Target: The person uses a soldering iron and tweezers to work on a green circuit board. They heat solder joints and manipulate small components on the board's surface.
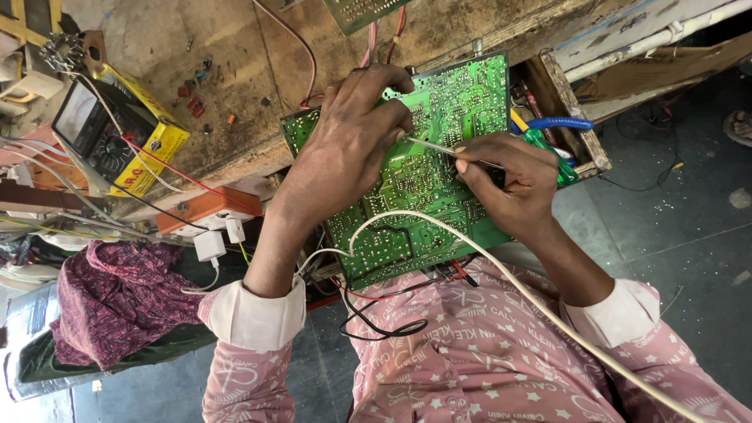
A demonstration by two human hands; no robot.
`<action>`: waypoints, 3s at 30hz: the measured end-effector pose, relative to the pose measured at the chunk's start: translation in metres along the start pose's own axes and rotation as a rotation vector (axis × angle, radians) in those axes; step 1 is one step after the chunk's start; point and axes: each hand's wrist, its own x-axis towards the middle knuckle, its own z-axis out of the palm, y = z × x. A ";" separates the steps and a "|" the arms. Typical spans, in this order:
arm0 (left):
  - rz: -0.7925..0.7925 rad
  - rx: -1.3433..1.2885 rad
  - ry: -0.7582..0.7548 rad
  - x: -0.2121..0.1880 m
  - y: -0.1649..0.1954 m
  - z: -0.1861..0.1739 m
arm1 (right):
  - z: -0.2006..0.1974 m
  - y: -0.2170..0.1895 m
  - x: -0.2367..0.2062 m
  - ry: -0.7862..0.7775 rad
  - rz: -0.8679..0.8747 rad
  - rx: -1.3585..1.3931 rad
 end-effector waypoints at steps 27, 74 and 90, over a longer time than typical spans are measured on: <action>-0.071 -0.062 0.095 -0.017 0.013 -0.023 | 0.023 -0.026 -0.003 0.185 -0.104 -0.305; -0.228 -0.704 -0.269 -0.149 0.092 -0.051 | 0.024 -0.032 -0.009 0.158 0.107 -0.003; -0.266 -0.715 -0.225 -0.149 0.089 -0.043 | 0.045 -0.033 -0.012 0.132 0.064 -0.093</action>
